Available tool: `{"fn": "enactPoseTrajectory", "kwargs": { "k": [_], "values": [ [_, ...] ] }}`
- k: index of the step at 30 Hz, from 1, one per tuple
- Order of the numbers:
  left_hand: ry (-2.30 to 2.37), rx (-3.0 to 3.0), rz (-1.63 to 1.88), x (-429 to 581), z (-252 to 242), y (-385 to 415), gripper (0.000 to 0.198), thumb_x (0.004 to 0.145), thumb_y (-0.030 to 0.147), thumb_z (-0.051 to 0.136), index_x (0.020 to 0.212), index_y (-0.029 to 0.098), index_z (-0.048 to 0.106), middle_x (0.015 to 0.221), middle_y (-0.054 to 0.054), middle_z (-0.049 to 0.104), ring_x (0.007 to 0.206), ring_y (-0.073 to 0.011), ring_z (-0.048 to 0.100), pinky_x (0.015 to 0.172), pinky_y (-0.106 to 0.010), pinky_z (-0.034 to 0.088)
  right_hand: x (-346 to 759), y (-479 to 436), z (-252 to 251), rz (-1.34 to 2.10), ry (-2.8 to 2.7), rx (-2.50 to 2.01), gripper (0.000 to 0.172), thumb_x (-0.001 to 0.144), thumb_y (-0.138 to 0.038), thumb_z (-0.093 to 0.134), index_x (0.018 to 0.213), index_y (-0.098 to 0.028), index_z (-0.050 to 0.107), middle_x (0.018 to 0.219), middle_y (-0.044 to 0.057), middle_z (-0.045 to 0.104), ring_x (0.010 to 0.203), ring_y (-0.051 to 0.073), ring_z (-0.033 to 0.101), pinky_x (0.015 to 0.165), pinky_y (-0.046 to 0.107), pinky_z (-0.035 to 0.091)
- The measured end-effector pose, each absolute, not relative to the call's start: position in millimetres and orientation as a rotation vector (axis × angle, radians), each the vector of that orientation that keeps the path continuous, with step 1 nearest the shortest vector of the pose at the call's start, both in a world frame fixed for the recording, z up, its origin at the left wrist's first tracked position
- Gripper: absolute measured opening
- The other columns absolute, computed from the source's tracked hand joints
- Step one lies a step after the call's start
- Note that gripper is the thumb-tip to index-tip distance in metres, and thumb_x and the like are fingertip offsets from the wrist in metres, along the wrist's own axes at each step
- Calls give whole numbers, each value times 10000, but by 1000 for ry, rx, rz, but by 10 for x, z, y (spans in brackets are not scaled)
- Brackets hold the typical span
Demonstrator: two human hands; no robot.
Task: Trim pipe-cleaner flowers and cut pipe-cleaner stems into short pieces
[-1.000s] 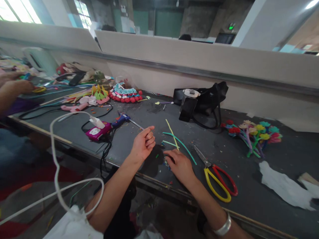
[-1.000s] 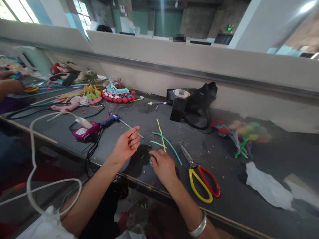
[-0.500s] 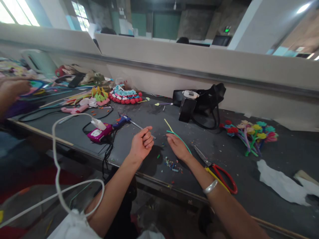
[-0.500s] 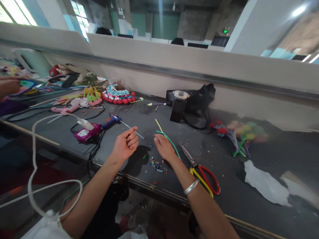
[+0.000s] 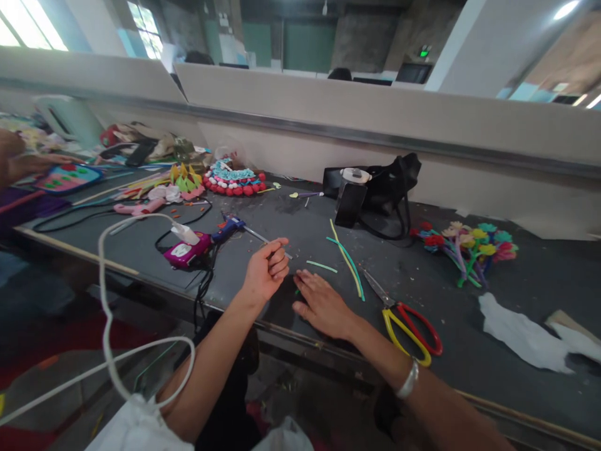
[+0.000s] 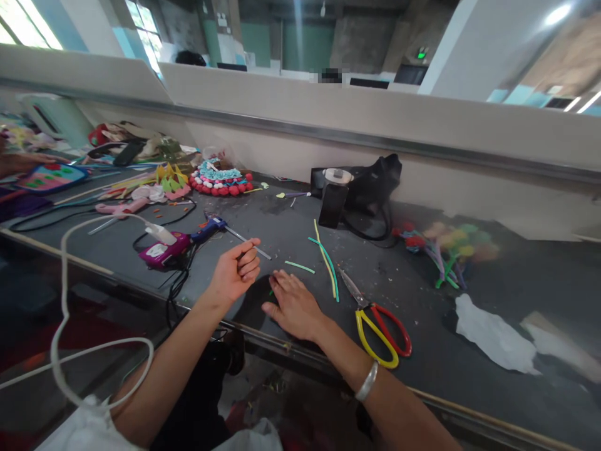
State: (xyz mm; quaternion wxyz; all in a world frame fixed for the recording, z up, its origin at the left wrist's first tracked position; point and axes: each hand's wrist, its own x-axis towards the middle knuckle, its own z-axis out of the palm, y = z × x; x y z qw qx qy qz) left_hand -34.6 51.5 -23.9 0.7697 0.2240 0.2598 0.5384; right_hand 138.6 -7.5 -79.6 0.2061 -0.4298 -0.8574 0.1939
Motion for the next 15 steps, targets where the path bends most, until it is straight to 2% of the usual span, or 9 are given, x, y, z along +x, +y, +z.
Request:
{"fn": "enactPoseTrajectory", "kwargs": {
  "k": [4,7,9,12,15],
  "values": [
    [580,503,1156,-345,-247,489,70,801,143,586,859,120,617,430,122,202,315,-39,179,317,-165,129,1684,-202,-659,575,-2375,-1182,537,1032,-469,217,1450,-191,408,1489,64,428,1383,135,356,1140,337,316],
    [590,509,1137,-323,-252,472,69,800,141,582,851,117,620,426,124,196,314,-37,171,316,-164,124,1792,-44,-664,508,-2253,-1333,595,1034,-445,112,1489,-119,316,1524,139,349,1425,188,272,1150,438,290],
    [597,511,1132,-313,-246,472,65,800,139,579,845,115,619,426,123,202,315,-36,173,317,-164,126,1757,7,-714,481,-2253,-1374,636,1025,-471,143,1467,-63,348,1505,200,358,1428,250,261,1149,512,258],
    [606,511,1145,-322,-222,487,60,798,136,576,840,118,615,427,123,204,316,-35,175,319,-163,127,1634,-158,-782,480,-2371,-1298,670,982,-544,335,1434,-55,410,1510,200,345,1425,278,262,1170,501,215],
    [613,509,1155,-345,-200,499,63,795,136,577,843,119,614,424,123,203,314,-35,177,319,-163,120,1559,-475,-780,465,-2519,-1192,754,939,-592,421,1483,-79,323,1553,180,248,1448,270,187,1180,486,200]
  ]
}}
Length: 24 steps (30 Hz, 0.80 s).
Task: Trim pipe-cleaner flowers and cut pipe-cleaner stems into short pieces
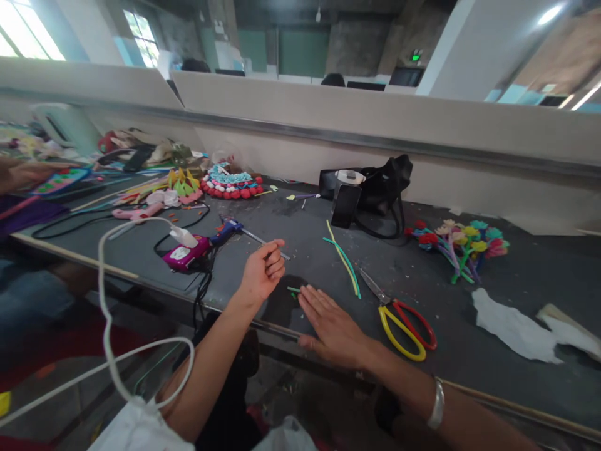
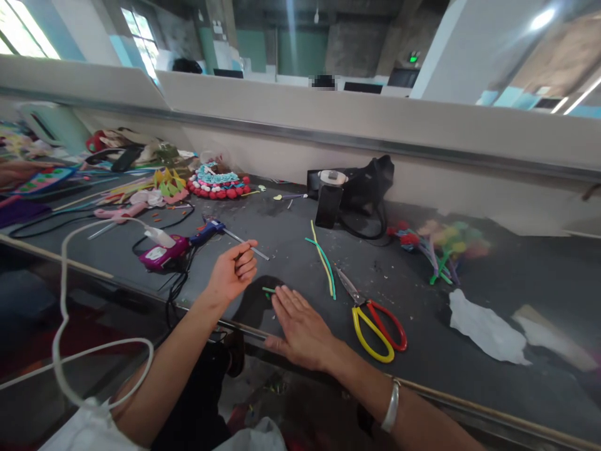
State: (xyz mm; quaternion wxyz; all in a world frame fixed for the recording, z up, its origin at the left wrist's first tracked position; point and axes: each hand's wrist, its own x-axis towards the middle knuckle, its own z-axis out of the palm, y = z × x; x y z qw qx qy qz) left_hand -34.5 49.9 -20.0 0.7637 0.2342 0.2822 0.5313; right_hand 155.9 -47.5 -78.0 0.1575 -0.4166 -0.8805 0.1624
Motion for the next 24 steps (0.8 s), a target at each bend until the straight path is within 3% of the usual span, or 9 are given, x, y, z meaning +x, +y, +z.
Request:
{"fn": "enactPoseTrajectory", "kwargs": {
  "k": [4,8,10,14,16,24],
  "values": [
    [615,501,1145,-349,-209,482,60,795,135,582,839,115,617,425,123,208,310,-33,175,319,-164,109,1568,-649,-738,480,-2555,-1188,698,965,-560,387,1478,-88,339,1551,186,258,1445,275,201,1161,489,234],
    [596,480,1122,-329,-257,475,61,793,133,583,839,113,618,429,124,195,312,-37,181,318,-164,128,1594,-459,-740,436,-2307,-1296,442,1019,-402,349,1352,-164,518,1384,125,540,1275,187,489,1047,364,409],
    [590,471,1120,-322,-282,488,62,797,128,574,837,112,618,426,123,190,313,-40,180,317,-166,131,1598,-329,-735,372,-2215,-1392,363,1013,-323,389,1299,-169,553,1241,118,627,1143,190,565,973,357,448],
    [573,467,1122,-315,-296,517,69,815,129,561,846,113,620,426,119,199,317,-41,179,318,-168,132,1557,-188,-715,285,-2244,-1458,127,921,-238,581,986,-181,674,952,74,660,944,216,574,860,344,448],
    [566,468,1121,-313,-281,517,76,816,128,558,852,111,623,430,117,206,318,-41,185,318,-167,137,1501,-219,-734,253,-2294,-1455,105,921,-180,559,885,-174,657,869,61,640,873,209,556,805,323,433],
    [559,456,1130,-364,-185,452,74,795,114,566,847,114,619,447,117,192,318,-41,188,313,-162,137,1329,-1047,-872,190,-2444,-1398,145,870,-80,490,872,-192,582,842,51,591,799,224,486,727,361,361]
  ]
}}
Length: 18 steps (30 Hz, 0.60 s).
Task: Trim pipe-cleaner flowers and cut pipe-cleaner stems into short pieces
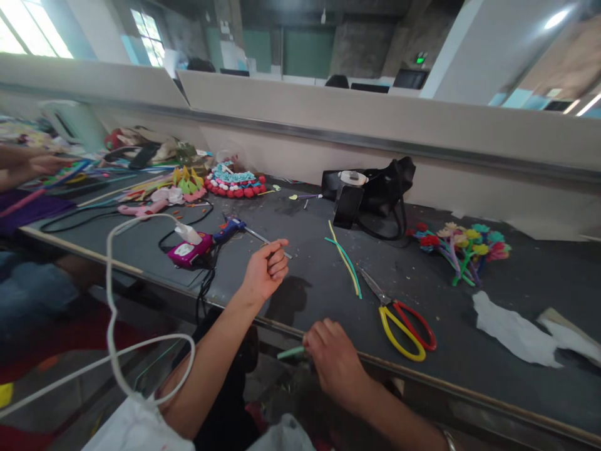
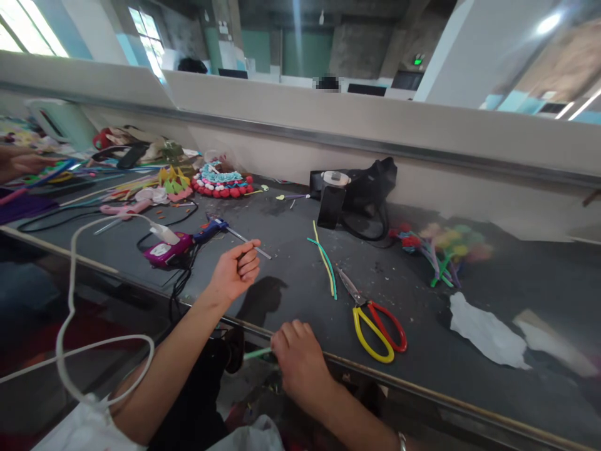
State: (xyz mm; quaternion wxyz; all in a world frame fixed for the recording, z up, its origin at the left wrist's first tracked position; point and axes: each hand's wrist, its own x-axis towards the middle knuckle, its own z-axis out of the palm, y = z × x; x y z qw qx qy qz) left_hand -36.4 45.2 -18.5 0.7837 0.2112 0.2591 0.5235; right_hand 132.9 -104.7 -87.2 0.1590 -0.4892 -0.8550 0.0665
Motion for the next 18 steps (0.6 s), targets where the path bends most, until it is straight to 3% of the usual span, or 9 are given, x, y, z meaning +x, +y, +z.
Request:
{"fn": "enactPoseTrajectory", "kwargs": {
  "k": [5,8,10,14,18],
  "values": [
    [551,421,1143,-360,-197,432,65,793,113,570,841,114,614,449,120,175,314,-41,179,311,-162,136,1517,-1101,-669,293,-2293,-1358,162,930,-120,400,890,-202,535,927,60,592,868,225,513,785,396,403],
    [541,398,1165,-306,-228,456,52,802,117,561,828,120,606,448,118,179,320,-44,194,317,-162,146,1651,-688,-645,233,-2175,-1381,206,927,-88,339,903,-182,521,1172,142,554,1172,266,468,995,469,378],
    [536,382,1176,-259,-254,485,53,808,119,545,808,120,598,453,110,206,329,-45,213,324,-164,148,1656,-387,-701,246,-2169,-1391,227,911,-66,328,894,-187,520,1144,150,578,1292,275,401,1047,490,363],
    [530,375,1183,-189,-289,552,100,827,157,517,783,114,595,486,79,304,372,-54,301,362,-173,226,1405,-166,-814,322,-2272,-1290,213,883,-55,380,889,-186,547,1289,166,565,1340,269,395,1089,502,349],
    [534,424,1176,-177,-270,629,216,853,255,482,786,102,619,557,22,426,465,-77,426,438,-188,326,1164,-580,-786,444,-2456,-1019,173,827,-83,480,921,-192,576,1377,141,536,1344,237,411,1137,434,315]
  ]
}}
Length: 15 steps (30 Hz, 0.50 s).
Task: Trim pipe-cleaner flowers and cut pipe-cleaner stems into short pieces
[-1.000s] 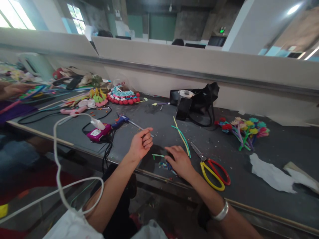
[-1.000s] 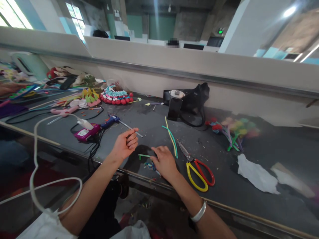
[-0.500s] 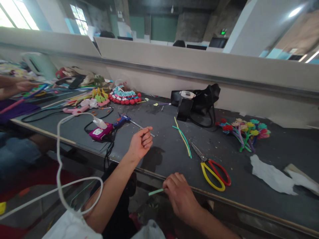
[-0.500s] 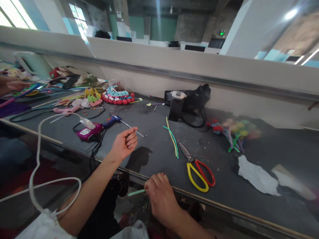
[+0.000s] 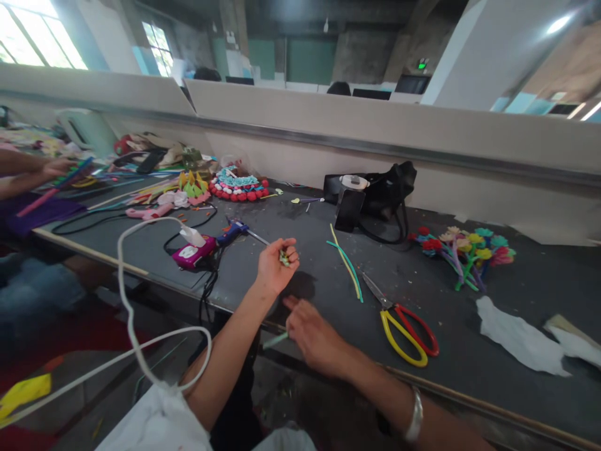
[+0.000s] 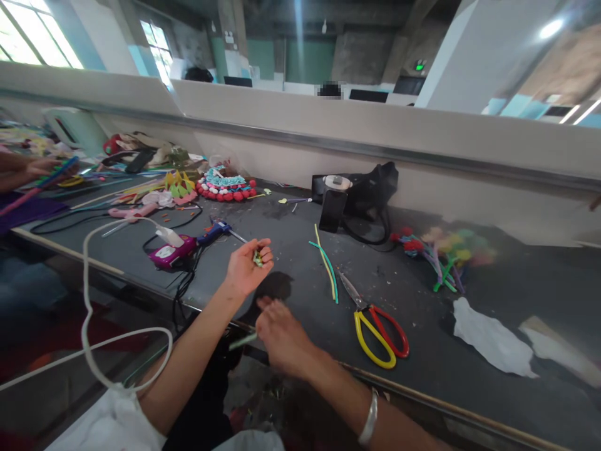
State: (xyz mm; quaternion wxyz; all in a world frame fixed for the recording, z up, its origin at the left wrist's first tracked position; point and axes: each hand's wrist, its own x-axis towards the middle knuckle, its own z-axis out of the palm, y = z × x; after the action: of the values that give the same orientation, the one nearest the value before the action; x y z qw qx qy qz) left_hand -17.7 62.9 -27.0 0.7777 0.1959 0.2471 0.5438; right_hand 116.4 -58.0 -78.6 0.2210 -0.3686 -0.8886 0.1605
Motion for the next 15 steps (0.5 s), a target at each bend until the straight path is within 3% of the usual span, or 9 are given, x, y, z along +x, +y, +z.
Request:
{"fn": "enactPoseTrajectory", "kwargs": {
  "k": [2,4,8,11,15],
  "values": [
    [552,470,1159,-165,-257,678,267,854,303,476,783,100,634,592,-7,478,509,-95,474,470,-202,357,1177,-849,-735,497,-2496,-921,211,828,-92,478,970,-217,573,1423,99,503,1368,204,379,1155,389,297],
    [585,535,1127,-127,-261,731,303,847,336,481,782,97,654,614,-28,520,537,-113,505,496,-218,376,1268,-1031,-677,536,-2487,-890,206,870,-109,435,976,-238,556,1364,68,559,1321,170,436,1132,351,332],
    [698,707,1019,31,-345,812,334,839,312,495,753,64,701,630,-83,599,585,-147,555,559,-249,396,1536,-1039,-604,689,-2184,-1106,194,964,-180,355,904,-229,532,970,38,672,935,153,621,832,288,496],
    [795,835,1035,131,-446,851,285,822,238,506,730,72,718,692,-111,662,683,-165,587,657,-262,410,1714,-893,-635,710,-1895,-1271,179,986,-263,393,886,-224,536,789,-9,623,724,132,588,684,243,456],
    [875,977,1222,146,-477,897,175,764,175,552,775,136,722,800,-52,692,846,-156,590,830,-260,394,1830,-776,-727,638,-1699,-1357,168,988,-304,409,889,-218,514,723,-28,574,665,122,562,661,231,426]
  ]
}}
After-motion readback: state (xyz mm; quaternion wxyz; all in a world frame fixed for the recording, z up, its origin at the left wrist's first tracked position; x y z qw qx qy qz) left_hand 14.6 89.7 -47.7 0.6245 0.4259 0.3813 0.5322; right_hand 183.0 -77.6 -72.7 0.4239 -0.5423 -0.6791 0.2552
